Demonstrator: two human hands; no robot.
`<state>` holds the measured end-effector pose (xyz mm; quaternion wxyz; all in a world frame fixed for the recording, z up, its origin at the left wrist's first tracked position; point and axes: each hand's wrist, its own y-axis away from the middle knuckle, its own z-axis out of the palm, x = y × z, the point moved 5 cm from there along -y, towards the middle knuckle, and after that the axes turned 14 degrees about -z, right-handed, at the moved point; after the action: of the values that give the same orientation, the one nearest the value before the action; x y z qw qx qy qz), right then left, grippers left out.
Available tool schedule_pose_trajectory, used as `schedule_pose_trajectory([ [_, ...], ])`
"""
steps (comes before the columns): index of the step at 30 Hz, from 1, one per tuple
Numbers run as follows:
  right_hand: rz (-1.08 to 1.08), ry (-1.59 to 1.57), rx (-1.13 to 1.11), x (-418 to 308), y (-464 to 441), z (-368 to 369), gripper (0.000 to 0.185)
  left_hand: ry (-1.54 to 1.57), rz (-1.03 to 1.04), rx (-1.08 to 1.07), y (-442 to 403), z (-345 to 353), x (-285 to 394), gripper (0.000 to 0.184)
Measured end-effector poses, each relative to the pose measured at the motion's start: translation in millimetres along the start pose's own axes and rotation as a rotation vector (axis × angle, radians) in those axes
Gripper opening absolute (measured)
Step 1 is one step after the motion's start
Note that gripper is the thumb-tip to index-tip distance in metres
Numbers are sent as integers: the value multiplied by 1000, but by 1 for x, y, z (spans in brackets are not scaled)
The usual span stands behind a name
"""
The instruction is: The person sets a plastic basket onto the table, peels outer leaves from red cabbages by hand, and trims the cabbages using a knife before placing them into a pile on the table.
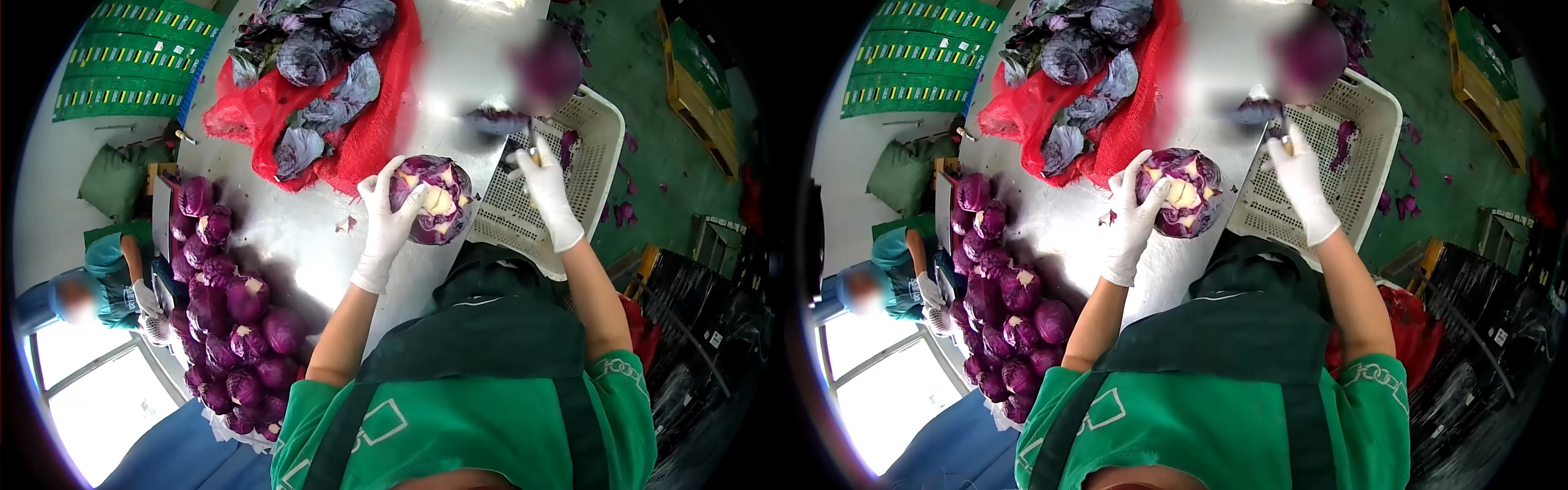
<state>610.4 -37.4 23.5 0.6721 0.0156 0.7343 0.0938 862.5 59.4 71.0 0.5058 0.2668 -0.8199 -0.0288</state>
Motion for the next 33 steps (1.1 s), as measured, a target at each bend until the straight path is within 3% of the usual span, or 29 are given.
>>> schedule_pose_trajectory([
  [2, 59, 12, -109, 2, 23, 16, 40, 4, 15, -5, -2, 0, -1, 58],
  [6, 102, -264, -169, 18, 54, 64, 35, 11, 9, -41, 0, -3, 4, 56],
  [11, 210, -311, -242, 21, 56, 72, 38, 366, -137, -269, -6, -6, 2, 53],
  [20, 192, -442, -175, 21, 54, 88, 41, 334, -200, -254, -6, -14, -2, 52],
  [26, 264, -491, -135, 28, 71, 86, 39, 241, -151, -184, 20, -13, 4, 57],
  [29, 243, -509, -101, 29, 77, 86, 43, 146, -2, -140, 24, -15, 0, 61],
  [33, 224, -441, -79, 40, 83, 88, 51, 407, -27, -300, 18, -18, -15, 64],
])
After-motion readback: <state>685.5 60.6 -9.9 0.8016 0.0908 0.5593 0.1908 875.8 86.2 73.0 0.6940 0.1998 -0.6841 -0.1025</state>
